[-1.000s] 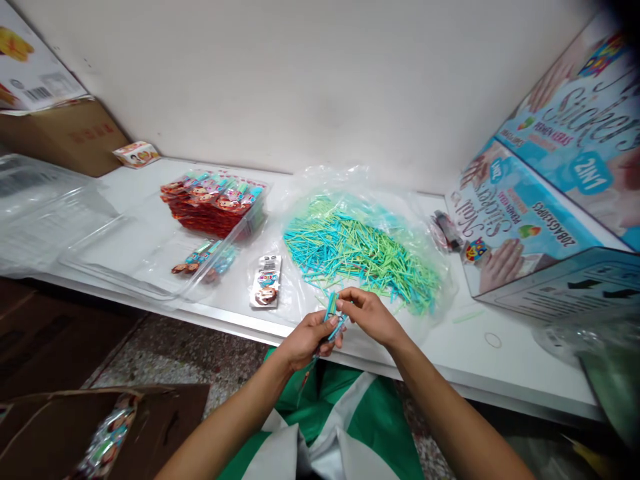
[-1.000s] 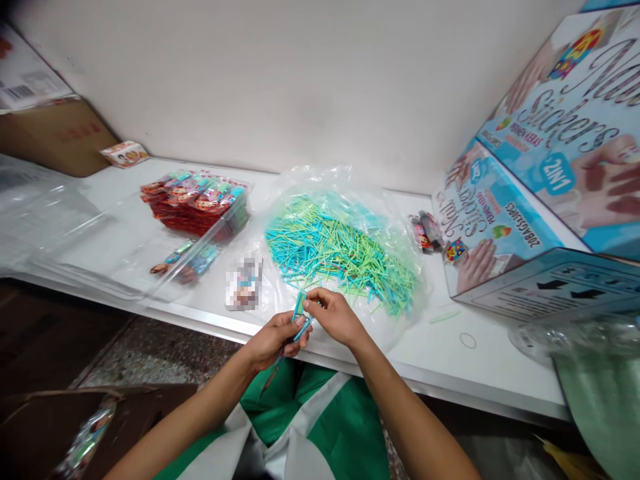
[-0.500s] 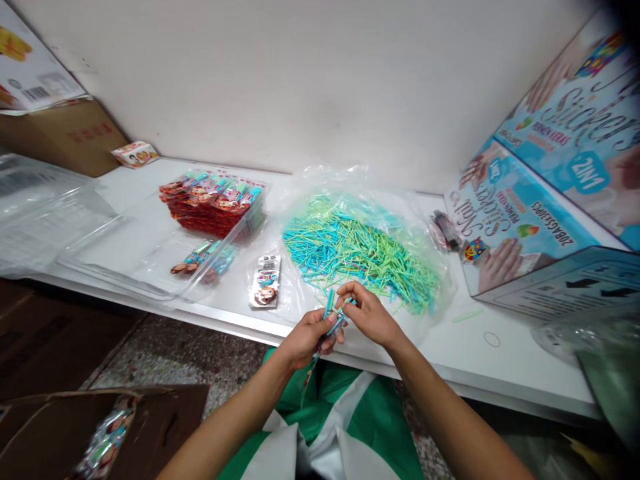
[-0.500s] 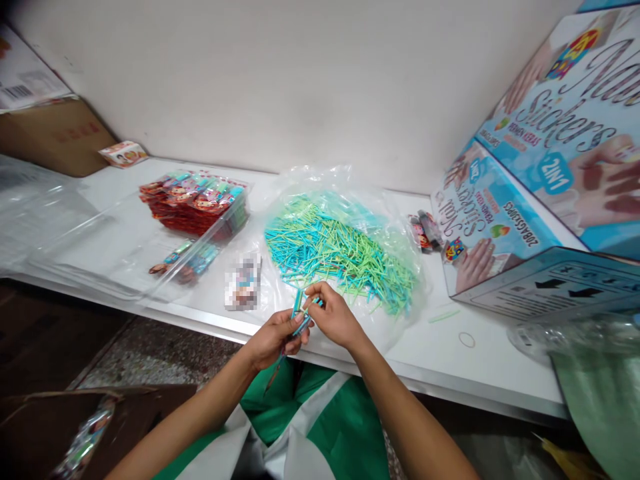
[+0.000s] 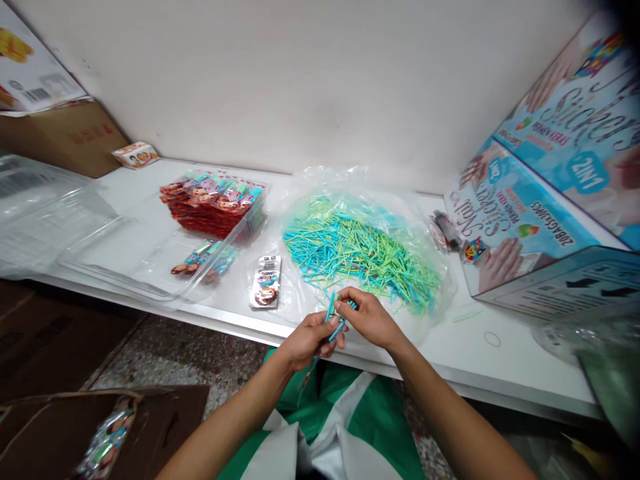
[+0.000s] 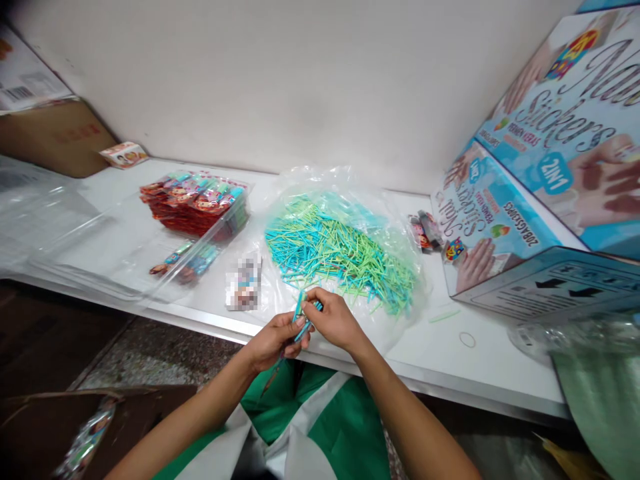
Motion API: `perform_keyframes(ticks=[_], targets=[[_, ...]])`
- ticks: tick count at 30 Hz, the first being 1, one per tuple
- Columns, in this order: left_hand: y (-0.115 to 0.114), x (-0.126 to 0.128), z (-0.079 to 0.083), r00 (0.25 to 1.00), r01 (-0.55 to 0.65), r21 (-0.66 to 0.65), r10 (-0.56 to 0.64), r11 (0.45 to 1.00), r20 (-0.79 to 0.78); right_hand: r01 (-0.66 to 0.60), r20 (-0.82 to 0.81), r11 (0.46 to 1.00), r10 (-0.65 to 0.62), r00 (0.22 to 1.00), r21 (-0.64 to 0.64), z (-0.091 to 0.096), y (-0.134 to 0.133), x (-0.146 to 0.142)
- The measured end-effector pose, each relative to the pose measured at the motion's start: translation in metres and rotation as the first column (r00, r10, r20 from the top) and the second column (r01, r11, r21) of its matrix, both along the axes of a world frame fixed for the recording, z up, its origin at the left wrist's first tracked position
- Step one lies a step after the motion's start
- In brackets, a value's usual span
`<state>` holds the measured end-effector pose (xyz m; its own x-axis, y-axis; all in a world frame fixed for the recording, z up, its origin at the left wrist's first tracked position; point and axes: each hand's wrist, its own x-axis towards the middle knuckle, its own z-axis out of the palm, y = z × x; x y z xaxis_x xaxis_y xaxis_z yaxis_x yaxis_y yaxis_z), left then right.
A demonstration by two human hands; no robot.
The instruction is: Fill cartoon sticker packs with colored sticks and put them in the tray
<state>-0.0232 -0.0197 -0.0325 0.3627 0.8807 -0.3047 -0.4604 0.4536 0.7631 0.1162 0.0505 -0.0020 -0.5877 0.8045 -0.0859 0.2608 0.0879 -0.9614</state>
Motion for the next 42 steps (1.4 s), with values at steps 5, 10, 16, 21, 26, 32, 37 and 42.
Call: perform_keyframes(ticks=[5, 10, 16, 21, 26, 32, 37, 42], targets=[[0.001, -0.001, -0.002, 1.000, -0.003, 0.019, 0.002, 1.000, 0.028, 0.053, 0.060, 0.998, -0.055, 0.997, 0.042, 0.000, -0.001, -0.001], [0.001, -0.002, -0.002, 0.999, -0.033, 0.026, 0.032, 0.999, 0.042, 0.064, 0.110, 0.992, -0.076, 0.991, 0.110, 0.002, -0.002, 0.000], [0.000, -0.001, -0.003, 0.998, -0.042, 0.023, 0.041, 0.999, 0.044, 0.030, 0.065, 0.998, -0.033, 0.997, 0.054, 0.002, -0.003, 0.001], [-0.001, -0.002, -0.002, 0.999, -0.031, 0.025, 0.030, 0.999, 0.031, 0.089, 0.003, 0.995, -0.089, 0.996, 0.034, 0.001, -0.004, -0.003], [-0.002, -0.002, -0.002, 1.000, -0.011, 0.016, 0.011, 1.000, 0.017, 0.048, -0.042, 0.997, -0.045, 0.998, 0.053, 0.000, -0.002, -0.004], [-0.001, -0.002, -0.002, 1.000, -0.016, 0.043, 0.017, 0.999, -0.022, 0.067, 0.027, 0.991, -0.071, 0.997, 0.113, -0.003, 0.001, 0.000], [-0.001, -0.002, 0.000, 0.999, -0.014, 0.064, 0.017, 0.998, -0.050, 0.055, 0.049, 0.992, -0.061, 0.997, 0.117, 0.000, -0.001, 0.002], [-0.004, -0.008, -0.004, 0.991, -0.086, 0.012, 0.087, 0.996, -0.101, 0.083, -0.023, 0.996, -0.082, 0.996, 0.038, -0.012, 0.009, 0.006]])
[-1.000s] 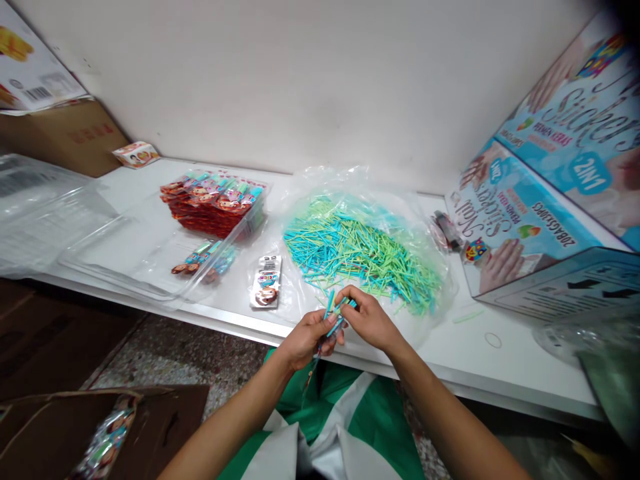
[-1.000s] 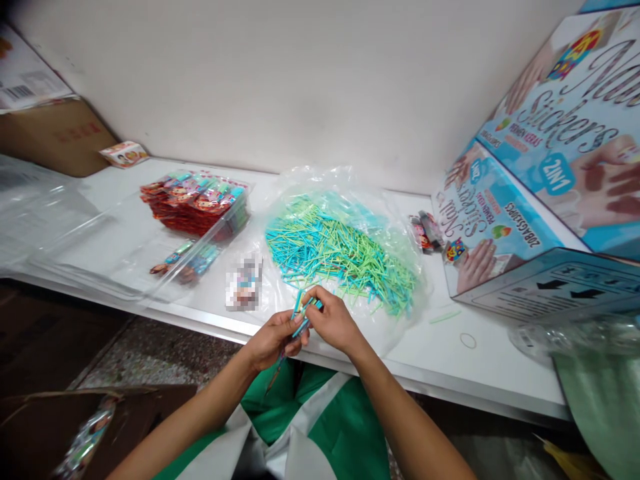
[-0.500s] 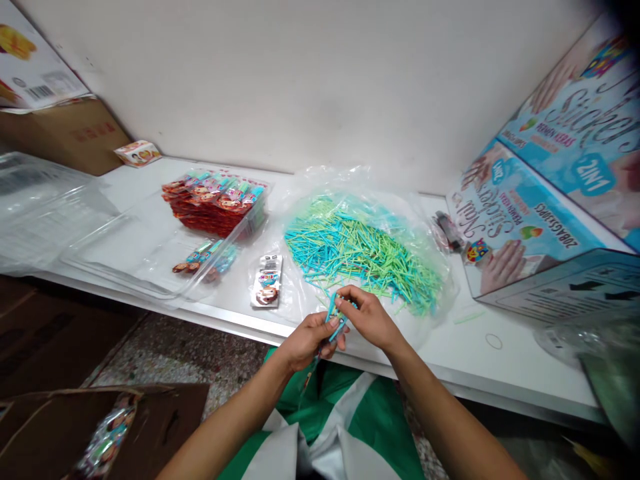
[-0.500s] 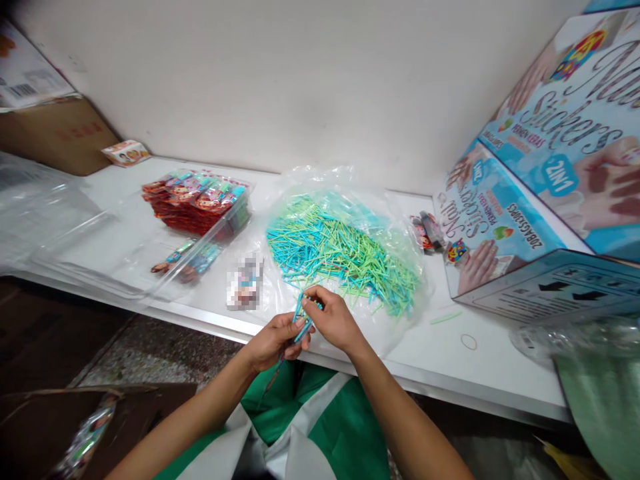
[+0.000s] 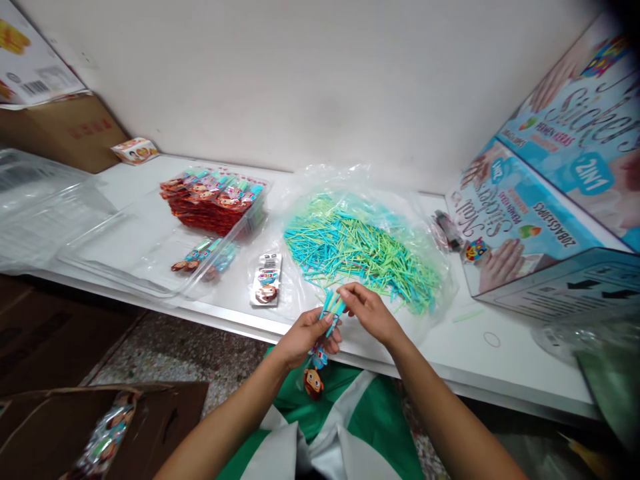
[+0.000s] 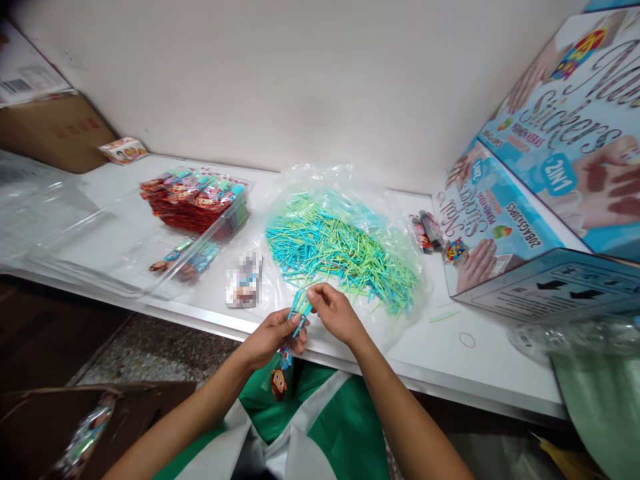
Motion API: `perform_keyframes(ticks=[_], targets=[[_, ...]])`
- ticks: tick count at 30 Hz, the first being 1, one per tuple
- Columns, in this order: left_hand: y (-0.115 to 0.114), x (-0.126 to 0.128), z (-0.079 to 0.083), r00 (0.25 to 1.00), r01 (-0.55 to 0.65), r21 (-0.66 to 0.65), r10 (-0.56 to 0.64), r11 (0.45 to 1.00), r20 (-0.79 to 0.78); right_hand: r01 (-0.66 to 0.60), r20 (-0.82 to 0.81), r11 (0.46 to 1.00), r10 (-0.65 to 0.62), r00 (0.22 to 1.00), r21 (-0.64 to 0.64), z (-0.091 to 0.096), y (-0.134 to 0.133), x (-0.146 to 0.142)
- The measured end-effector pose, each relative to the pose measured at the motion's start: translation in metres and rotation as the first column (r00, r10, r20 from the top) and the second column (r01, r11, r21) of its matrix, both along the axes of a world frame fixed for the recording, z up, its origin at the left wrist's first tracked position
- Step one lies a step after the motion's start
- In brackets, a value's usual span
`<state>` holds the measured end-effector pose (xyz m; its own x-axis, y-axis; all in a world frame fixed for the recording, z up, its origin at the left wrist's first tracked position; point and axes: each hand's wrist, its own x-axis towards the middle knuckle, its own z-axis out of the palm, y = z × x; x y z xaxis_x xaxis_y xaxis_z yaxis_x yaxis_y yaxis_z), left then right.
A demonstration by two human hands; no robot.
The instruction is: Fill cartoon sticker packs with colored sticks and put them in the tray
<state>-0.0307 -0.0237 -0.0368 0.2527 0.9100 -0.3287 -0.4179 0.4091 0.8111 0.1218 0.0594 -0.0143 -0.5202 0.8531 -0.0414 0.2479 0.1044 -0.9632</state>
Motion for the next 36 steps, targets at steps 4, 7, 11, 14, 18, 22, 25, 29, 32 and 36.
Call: perform_keyframes(ticks=[4, 7, 11, 14, 18, 22, 25, 29, 32, 36], targets=[[-0.004, -0.009, -0.004, 0.998, -0.055, -0.067, 0.054, 0.996, -0.018, 0.040, 0.201, 0.997, -0.051, 0.978, 0.059, -0.024, 0.009, 0.003], [-0.005, -0.012, -0.006, 0.998, -0.058, -0.085, 0.056, 0.995, -0.021, -0.120, 0.548, 0.963, -0.034, 0.836, 0.243, -0.038, 0.008, -0.004], [-0.004, -0.011, -0.006, 0.999, -0.051, -0.080, 0.050, 0.995, -0.021, -0.252, 0.794, 0.929, -0.068, 0.605, 0.272, -0.045, 0.008, -0.023], [-0.004, -0.010, -0.004, 0.999, -0.045, -0.073, 0.043, 0.996, -0.032, -0.272, 0.803, 0.930, -0.040, 0.595, 0.247, -0.047, 0.015, -0.032], [-0.003, -0.011, -0.004, 0.998, -0.052, -0.069, 0.049, 0.996, -0.049, -0.282, 0.776, 0.925, -0.022, 0.631, 0.255, -0.049, 0.022, -0.031], [-0.003, -0.012, -0.005, 0.996, -0.066, -0.074, 0.062, 0.995, -0.057, -0.232, 0.702, 0.926, -0.048, 0.710, 0.298, -0.048, 0.025, -0.021], [-0.002, -0.011, -0.006, 0.996, -0.073, -0.072, 0.070, 0.995, -0.053, -0.022, 0.421, 0.968, -0.088, 0.903, 0.248, -0.038, 0.027, -0.013], [-0.001, -0.009, -0.007, 0.997, -0.072, -0.065, 0.070, 0.995, -0.040, 0.159, -0.043, 0.987, -0.158, 0.986, 0.016, -0.014, 0.021, -0.010], [-0.001, -0.007, -0.006, 0.997, -0.064, -0.071, 0.062, 0.995, -0.038, 0.184, -0.159, 0.983, -0.179, 0.971, 0.017, 0.000, 0.013, -0.015], [-0.001, -0.005, -0.004, 0.998, -0.054, -0.078, 0.051, 0.995, -0.037, 0.206, -0.130, 0.975, -0.194, 0.972, 0.088, 0.000, 0.005, -0.022]])
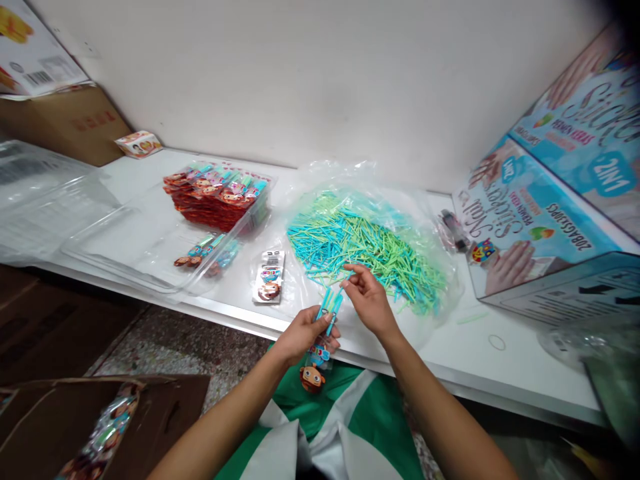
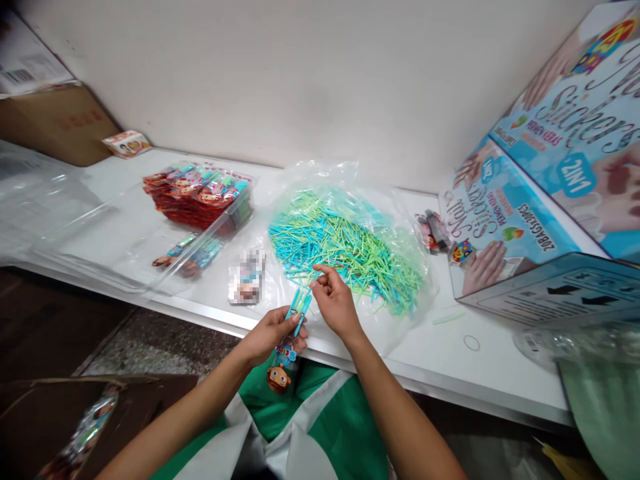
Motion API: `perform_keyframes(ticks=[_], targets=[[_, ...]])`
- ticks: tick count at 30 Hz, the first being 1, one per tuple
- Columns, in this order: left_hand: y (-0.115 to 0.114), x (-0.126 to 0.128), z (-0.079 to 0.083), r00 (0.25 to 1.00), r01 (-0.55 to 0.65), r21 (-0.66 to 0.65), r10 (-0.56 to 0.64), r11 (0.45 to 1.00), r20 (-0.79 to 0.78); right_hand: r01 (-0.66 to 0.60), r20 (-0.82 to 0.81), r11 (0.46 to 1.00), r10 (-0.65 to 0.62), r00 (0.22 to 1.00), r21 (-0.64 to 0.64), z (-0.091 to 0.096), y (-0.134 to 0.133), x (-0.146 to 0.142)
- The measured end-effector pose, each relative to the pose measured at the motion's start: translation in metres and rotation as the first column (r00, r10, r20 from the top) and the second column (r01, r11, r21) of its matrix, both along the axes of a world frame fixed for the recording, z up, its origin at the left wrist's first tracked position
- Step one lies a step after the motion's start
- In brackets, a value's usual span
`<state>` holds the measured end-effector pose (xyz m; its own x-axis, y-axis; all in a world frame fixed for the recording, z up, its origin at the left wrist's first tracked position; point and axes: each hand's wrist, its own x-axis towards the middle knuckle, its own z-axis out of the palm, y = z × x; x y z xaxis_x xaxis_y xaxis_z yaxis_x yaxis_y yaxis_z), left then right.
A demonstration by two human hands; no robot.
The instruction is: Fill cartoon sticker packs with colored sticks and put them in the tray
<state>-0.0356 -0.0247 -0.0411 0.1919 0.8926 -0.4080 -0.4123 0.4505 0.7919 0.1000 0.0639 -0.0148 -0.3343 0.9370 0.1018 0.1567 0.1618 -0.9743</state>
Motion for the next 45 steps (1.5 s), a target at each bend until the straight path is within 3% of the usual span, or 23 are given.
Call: perform_keyframes(ticks=[4, 11, 16, 21, 30, 34, 45], targets=[[0.000, 0.001, 0.002, 1.000, 0.008, -0.003, -0.008, 1.000, 0.007, -0.037, 0.051, 0.999, 0.037, 0.998, 0.002, -0.008, -0.004, -0.001], [-0.001, 0.002, 0.003, 1.000, 0.018, 0.006, -0.018, 1.000, 0.001, -0.200, 0.228, 0.965, 0.160, 0.960, 0.168, -0.003, -0.011, 0.006], [0.000, 0.003, 0.006, 1.000, -0.010, 0.019, 0.011, 1.000, -0.011, -0.125, 0.224, 0.992, 0.129, 0.966, -0.031, -0.004, -0.009, 0.016], [0.001, 0.004, 0.005, 0.998, -0.036, 0.053, 0.038, 0.998, -0.052, -0.224, 0.151, 0.957, 0.253, 0.955, -0.186, -0.008, -0.008, 0.019], [0.001, 0.004, 0.003, 0.995, -0.026, 0.099, 0.035, 0.995, -0.097, -0.220, 0.124, 0.959, 0.243, 0.962, -0.177, -0.006, -0.011, 0.015], [0.000, 0.007, 0.003, 0.997, -0.020, 0.098, 0.027, 0.995, -0.071, -0.177, 0.192, 0.974, 0.202, 0.960, -0.138, -0.008, -0.012, 0.018], [0.001, 0.009, 0.003, 1.000, -0.003, 0.083, 0.003, 0.997, 0.001, -0.171, 0.186, 0.979, 0.189, 0.964, -0.110, -0.002, -0.014, 0.012]])
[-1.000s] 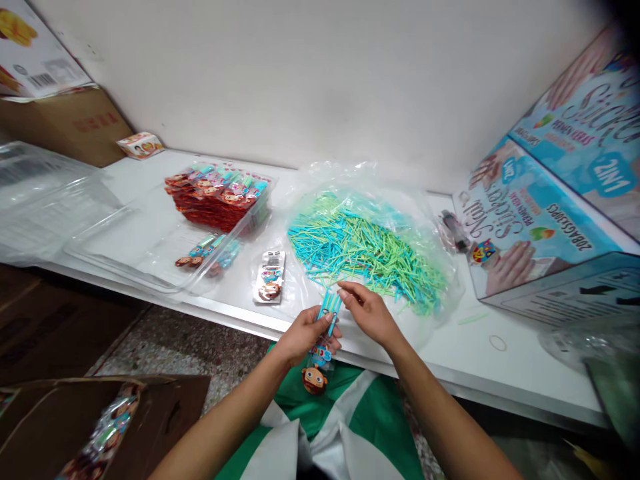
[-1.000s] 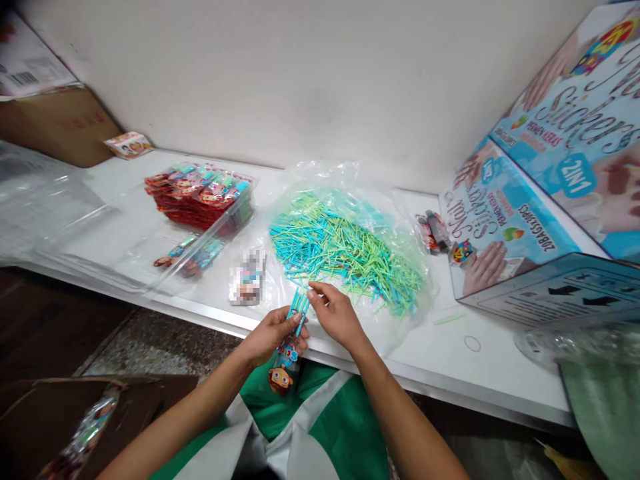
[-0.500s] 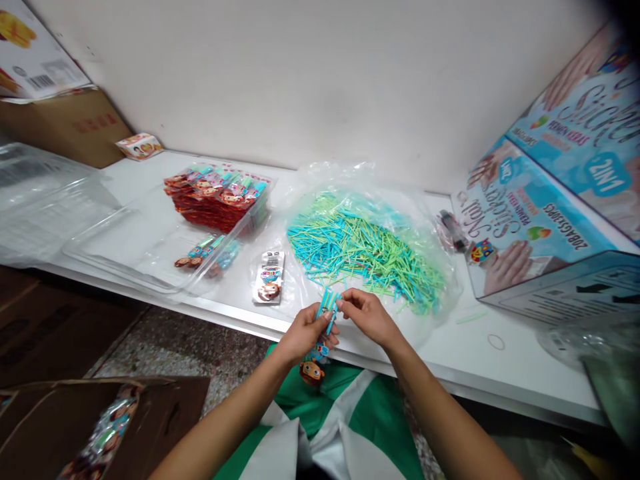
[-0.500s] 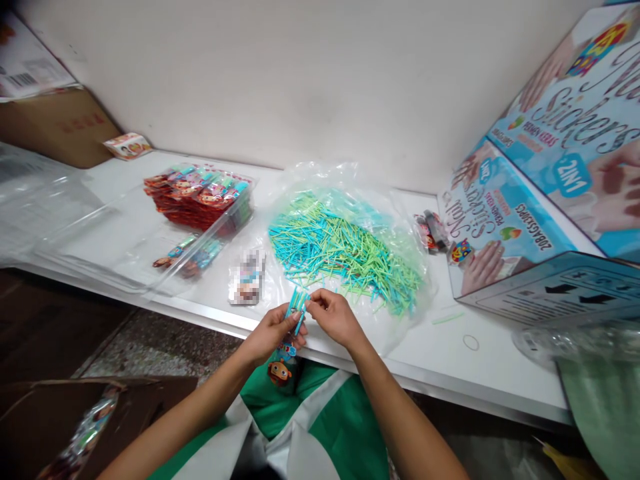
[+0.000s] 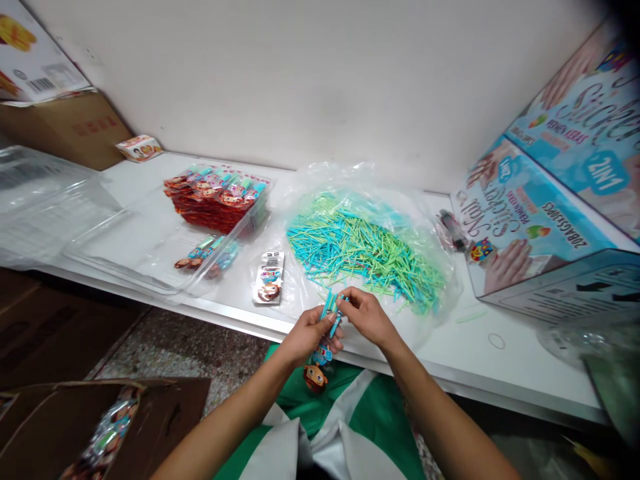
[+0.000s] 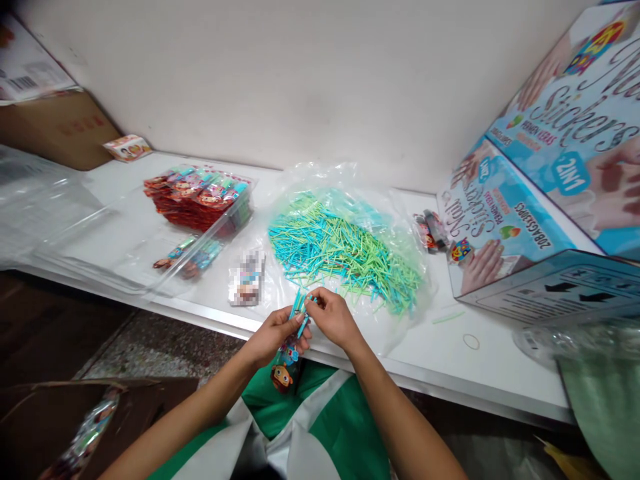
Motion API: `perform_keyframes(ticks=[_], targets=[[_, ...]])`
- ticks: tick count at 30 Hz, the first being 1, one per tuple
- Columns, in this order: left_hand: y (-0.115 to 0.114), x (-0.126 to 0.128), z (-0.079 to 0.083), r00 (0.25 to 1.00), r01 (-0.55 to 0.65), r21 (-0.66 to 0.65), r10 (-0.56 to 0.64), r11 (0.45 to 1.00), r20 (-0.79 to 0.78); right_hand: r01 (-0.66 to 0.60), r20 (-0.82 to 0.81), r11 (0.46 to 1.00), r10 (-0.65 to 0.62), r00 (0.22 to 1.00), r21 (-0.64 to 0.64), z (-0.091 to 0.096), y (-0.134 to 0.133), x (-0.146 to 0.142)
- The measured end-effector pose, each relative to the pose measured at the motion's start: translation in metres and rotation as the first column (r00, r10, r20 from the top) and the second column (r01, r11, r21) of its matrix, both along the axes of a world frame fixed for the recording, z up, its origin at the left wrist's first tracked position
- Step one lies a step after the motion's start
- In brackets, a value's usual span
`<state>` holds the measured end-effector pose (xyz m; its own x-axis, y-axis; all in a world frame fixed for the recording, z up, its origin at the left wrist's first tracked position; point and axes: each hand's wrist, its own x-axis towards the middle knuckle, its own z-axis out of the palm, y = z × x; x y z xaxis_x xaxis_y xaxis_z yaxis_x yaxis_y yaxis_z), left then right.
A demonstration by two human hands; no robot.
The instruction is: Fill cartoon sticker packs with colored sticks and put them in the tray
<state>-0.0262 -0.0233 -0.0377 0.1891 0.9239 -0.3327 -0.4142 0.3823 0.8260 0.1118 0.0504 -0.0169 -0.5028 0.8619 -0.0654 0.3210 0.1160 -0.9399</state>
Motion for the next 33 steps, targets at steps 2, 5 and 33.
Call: perform_keyframes(ticks=[2, 5, 33], targets=[[-0.0003, -0.0001, -0.0002, 1.000, -0.006, -0.010, 0.006, 1.000, 0.023, -0.009, 0.011, 1.000, 0.009, 1.000, -0.013, -0.0009, 0.0000, 0.0008], [-0.0005, 0.0005, -0.0006, 0.999, 0.007, -0.019, -0.006, 1.000, 0.046, 0.018, 0.000, 1.000, -0.018, 1.000, -0.019, -0.0027, -0.0002, 0.0014], [0.0010, -0.0003, -0.0020, 0.992, 0.087, -0.022, -0.084, 0.996, 0.089, -0.060, -0.105, 0.998, 0.061, 0.993, 0.015, 0.0019, 0.0014, 0.0004]])
